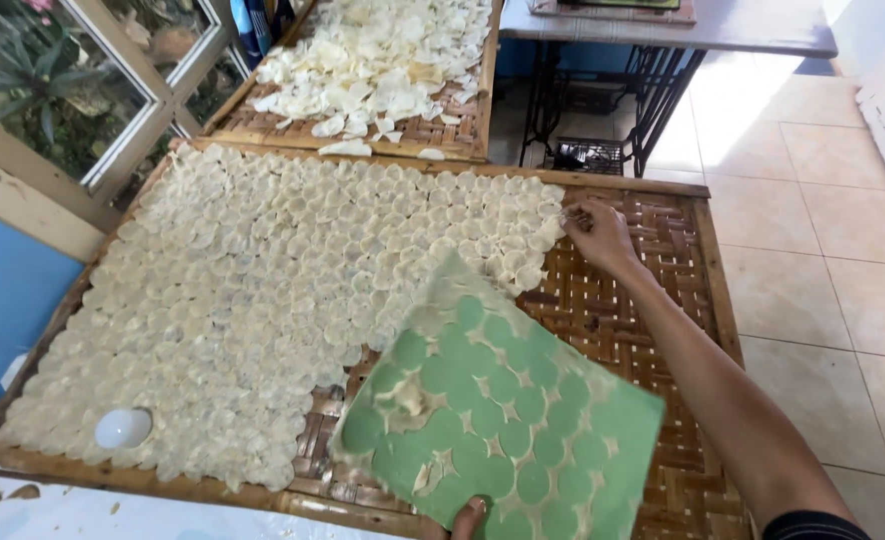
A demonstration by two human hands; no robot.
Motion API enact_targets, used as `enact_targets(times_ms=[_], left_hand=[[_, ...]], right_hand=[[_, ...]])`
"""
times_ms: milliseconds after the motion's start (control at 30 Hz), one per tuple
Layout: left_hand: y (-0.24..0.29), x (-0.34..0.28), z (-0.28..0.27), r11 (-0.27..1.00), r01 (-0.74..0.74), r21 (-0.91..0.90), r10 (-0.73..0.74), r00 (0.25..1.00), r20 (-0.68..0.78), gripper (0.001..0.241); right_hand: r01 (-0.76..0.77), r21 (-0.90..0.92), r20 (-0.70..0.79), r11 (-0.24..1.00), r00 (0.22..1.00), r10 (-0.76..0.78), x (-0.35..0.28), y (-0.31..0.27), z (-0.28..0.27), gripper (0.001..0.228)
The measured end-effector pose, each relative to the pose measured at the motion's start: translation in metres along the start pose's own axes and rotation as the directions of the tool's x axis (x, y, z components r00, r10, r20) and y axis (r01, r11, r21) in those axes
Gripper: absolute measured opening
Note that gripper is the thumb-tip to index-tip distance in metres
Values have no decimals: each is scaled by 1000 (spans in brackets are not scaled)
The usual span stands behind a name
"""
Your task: Remove small round dough pieces from a green stencil sheet and place them onto a bamboo drying tray.
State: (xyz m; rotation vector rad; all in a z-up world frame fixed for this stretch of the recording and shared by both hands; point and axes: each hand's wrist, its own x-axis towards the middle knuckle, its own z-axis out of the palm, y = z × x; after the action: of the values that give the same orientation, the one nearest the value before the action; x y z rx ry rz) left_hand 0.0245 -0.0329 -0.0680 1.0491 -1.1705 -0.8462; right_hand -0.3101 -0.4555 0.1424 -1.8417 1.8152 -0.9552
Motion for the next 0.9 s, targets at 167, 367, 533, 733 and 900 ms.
enact_targets(times_ms=[167, 367, 533, 733, 900], left_hand=[[-8, 62, 12, 1000, 22, 21, -23, 999, 47, 30], [30, 80, 12, 905, 411, 110, -415, 910, 9, 34], [46, 76, 43, 970, 229, -84, -244, 899, -364, 21], [134, 114, 47, 949, 315, -24, -313, 927, -207, 16], [175, 127, 61, 913, 403, 69, -381, 900, -212, 16]], right_hand=[[-86, -67, -158, 994, 985, 75, 39, 24, 15, 24], [-87, -161, -394, 983, 919, 17, 65, 47, 33, 18], [-73, -121, -412, 990, 911, 16, 59, 37, 28, 7], [88, -199, -422, 976, 891, -166, 61, 54, 34, 16], [159, -109, -242, 981, 953, -181, -16, -32, 8, 45]])
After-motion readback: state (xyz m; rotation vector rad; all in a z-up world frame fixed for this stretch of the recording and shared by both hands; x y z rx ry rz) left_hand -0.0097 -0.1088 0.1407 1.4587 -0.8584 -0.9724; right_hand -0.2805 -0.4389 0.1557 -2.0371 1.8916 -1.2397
